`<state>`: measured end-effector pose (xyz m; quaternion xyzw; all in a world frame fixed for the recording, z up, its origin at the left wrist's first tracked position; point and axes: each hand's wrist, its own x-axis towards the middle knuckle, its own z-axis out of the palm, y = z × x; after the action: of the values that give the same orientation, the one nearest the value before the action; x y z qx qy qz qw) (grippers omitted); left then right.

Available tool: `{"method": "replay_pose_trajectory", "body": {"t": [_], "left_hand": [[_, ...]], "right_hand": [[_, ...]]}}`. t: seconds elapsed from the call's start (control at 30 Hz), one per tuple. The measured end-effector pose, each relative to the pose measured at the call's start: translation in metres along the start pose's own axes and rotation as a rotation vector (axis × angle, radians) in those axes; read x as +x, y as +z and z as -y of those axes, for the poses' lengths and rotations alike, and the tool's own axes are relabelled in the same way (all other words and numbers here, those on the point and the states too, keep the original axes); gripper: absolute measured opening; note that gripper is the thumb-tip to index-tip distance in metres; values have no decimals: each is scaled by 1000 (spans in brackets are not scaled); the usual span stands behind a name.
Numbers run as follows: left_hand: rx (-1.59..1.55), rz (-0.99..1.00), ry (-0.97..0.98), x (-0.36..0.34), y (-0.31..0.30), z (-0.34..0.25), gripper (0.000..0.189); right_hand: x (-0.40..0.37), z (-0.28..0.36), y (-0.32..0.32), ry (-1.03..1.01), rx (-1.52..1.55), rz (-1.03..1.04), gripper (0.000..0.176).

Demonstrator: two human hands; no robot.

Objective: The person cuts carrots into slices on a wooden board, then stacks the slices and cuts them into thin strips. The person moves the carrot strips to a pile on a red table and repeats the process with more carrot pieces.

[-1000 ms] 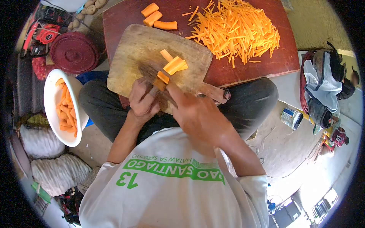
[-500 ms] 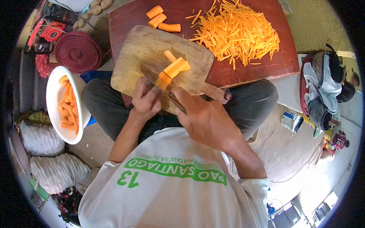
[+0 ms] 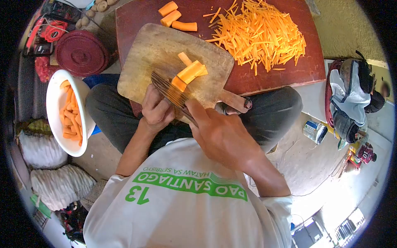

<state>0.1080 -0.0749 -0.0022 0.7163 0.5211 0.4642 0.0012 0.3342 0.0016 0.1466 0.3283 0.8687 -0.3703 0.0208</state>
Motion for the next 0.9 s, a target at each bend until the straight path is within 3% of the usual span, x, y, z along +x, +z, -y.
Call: {"method": "replay_pose_trajectory", "body": {"t": [0.27, 0.5, 0.6, 0.7, 0.9], "left_hand": [[-27, -78, -4, 6, 1, -5, 45], [-39, -76, -74, 3, 4, -6, 45], [-43, -24, -92, 0, 0, -6, 45], [-43, -26, -41, 5, 0, -4, 44], [-29, -28, -7, 2, 0, -2, 41]], "right_hand": [[44, -26, 25, -12, -64, -27, 48], [11, -11, 11, -108, 113, -213, 45], [2, 1, 3, -151, 7, -149, 47], [-5, 3, -2, -14, -14, -27, 49], [-9, 1, -3, -48, 7, -46, 53]]}}
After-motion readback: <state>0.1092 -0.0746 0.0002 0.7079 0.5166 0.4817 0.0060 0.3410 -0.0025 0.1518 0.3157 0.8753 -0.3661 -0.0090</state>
